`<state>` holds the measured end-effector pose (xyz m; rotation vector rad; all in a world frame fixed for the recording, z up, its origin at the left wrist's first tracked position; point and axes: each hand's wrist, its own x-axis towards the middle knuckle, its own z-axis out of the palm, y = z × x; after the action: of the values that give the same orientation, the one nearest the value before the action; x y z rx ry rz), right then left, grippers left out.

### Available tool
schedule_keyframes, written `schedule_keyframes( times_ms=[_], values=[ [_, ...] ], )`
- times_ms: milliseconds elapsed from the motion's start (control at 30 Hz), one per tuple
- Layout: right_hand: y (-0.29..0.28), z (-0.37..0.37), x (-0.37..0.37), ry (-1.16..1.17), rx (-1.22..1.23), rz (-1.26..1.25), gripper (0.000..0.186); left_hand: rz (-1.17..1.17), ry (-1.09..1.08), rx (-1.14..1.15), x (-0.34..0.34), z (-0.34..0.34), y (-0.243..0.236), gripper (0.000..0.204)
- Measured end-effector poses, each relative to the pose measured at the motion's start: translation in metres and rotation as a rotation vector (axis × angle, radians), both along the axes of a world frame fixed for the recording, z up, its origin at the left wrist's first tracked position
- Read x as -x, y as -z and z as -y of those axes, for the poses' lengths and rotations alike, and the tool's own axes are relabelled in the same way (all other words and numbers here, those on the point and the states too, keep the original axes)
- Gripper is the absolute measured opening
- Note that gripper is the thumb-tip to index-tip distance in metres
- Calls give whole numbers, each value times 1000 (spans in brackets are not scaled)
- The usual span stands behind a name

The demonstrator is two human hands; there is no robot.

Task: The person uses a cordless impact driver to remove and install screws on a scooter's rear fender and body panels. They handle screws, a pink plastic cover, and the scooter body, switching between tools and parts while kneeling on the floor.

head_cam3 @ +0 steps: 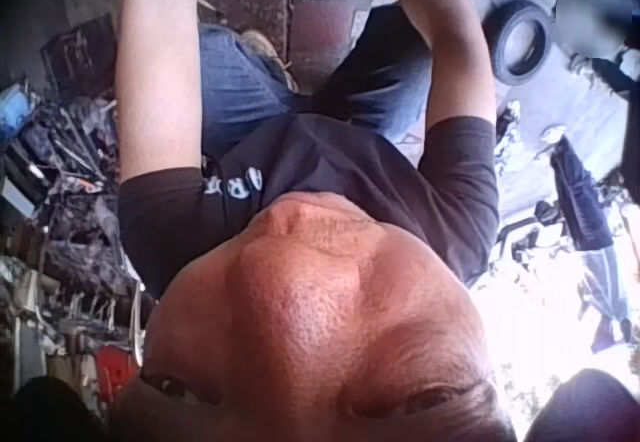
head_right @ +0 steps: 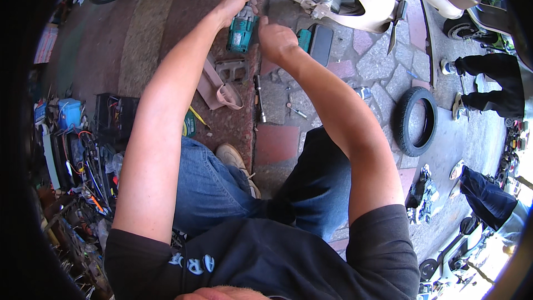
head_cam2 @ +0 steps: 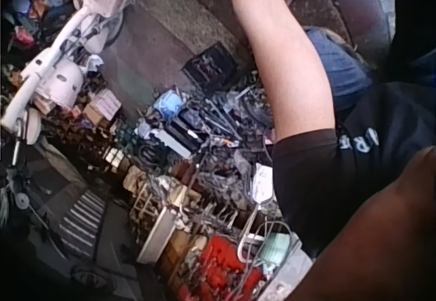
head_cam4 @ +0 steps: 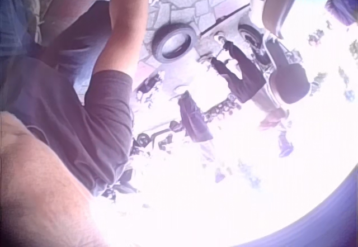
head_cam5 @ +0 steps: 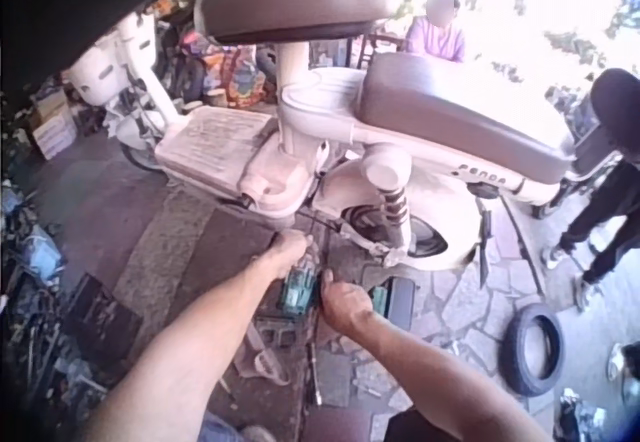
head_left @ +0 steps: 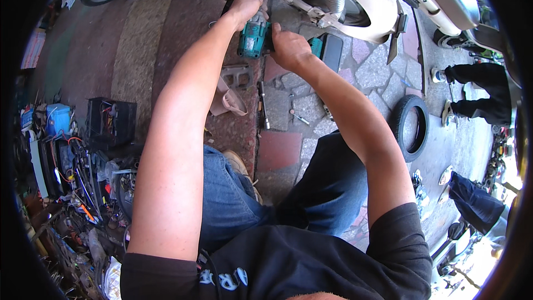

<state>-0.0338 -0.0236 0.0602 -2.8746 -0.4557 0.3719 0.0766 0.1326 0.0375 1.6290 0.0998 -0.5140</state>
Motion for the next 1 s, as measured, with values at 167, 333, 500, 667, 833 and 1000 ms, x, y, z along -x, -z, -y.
schedule_keyframes(
  times_ms=[167,333,500,667,833,1000],
  values=[
    [-5,0,0,11,-8,-28,54,-40,11,-3,-3,1,0,29],
    [-11,0,1,15,-24,-47,57,-14,-22,4,-1,3,-3,26],
    [-6,2,0,14,-24,-37,60,-45,2,-19,-1,5,-5,29],
    [3,-8,0,42,23,-22,68,-14,63,8,-6,-1,0,31],
    [4,-33,3,155,-114,-58,80,159,212,-395,5,-25,-17,57],
    [4,-51,2,268,-158,-40,71,-48,218,-212,32,-39,-21,77]
  ],
)
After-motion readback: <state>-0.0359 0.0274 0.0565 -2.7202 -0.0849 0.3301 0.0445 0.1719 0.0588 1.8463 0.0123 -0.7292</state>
